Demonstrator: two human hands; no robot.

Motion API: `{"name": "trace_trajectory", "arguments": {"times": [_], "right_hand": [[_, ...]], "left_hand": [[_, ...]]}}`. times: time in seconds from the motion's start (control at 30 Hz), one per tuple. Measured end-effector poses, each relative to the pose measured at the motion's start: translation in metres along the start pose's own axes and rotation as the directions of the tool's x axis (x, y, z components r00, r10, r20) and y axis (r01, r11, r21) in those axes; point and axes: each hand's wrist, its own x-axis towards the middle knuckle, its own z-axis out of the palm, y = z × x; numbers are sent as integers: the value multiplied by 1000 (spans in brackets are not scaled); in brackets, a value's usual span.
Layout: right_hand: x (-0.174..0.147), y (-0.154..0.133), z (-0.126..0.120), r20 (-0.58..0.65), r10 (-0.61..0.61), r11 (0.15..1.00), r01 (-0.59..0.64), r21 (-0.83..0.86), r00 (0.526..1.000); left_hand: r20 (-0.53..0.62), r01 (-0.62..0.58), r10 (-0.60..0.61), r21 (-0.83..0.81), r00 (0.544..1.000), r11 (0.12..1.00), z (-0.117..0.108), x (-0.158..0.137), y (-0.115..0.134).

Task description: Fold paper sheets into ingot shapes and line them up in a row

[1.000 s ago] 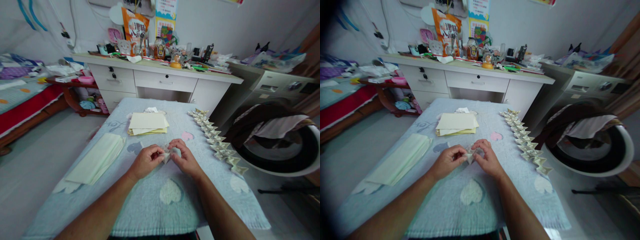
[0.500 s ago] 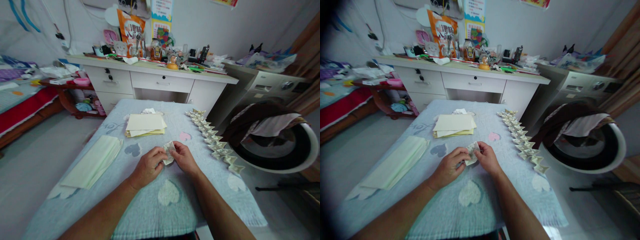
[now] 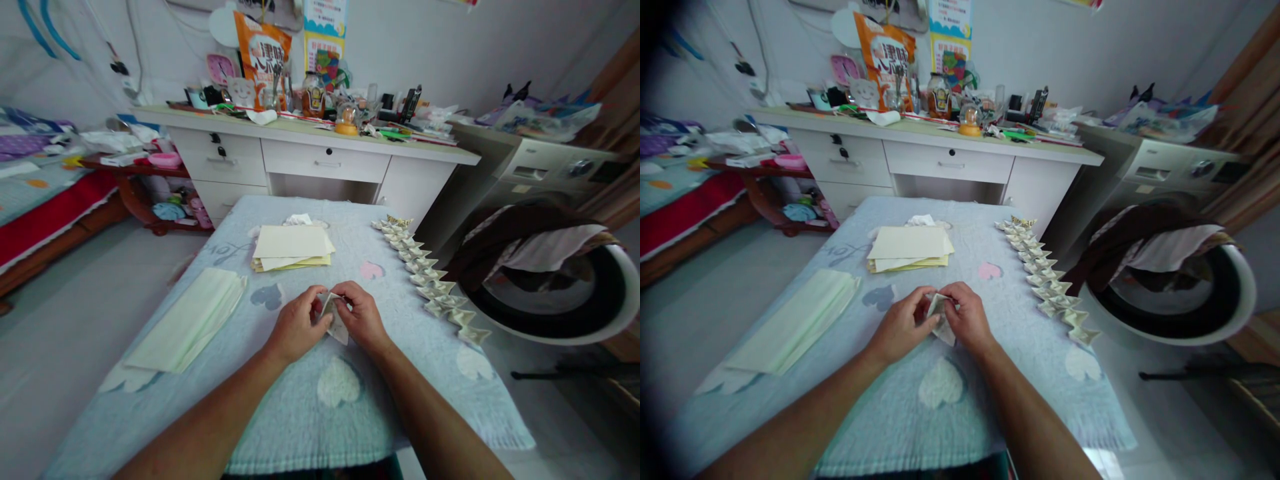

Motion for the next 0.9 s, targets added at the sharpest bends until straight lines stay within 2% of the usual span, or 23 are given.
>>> {"name": "trace_trajectory", "arguments": {"times": [0.1, 0.27, 0.37, 0.5, 0.73, 0.9], "right_hand": [[-1, 1, 0, 10, 50, 999, -50, 13, 999], [-3, 3, -2, 50, 173, 975, -164, -151, 984], [-3, 3, 1, 77, 223, 955, -202, -217, 972], [-1, 3, 6, 25, 236, 939, -222, -264, 971], [-1, 4, 8, -16, 273, 932, -269, -243, 962], [-1, 1, 5, 28, 270, 950, -261, -168, 963]], "left_hand": [[-16, 17, -16, 48, 1000, 999, 1, 2, -2], [-126, -24, 35, 87, 991, 996, -1, 5, -6], [-132, -45, 52, 56, 990, 997, 2, 4, -6], [-121, -72, 72, 1, 990, 997, 5, 3, -4], [-138, -44, 37, -52, 990, 998, 5, 5, -3], [-150, -17, 8, -60, 989, 998, 2, 6, -3]]}}
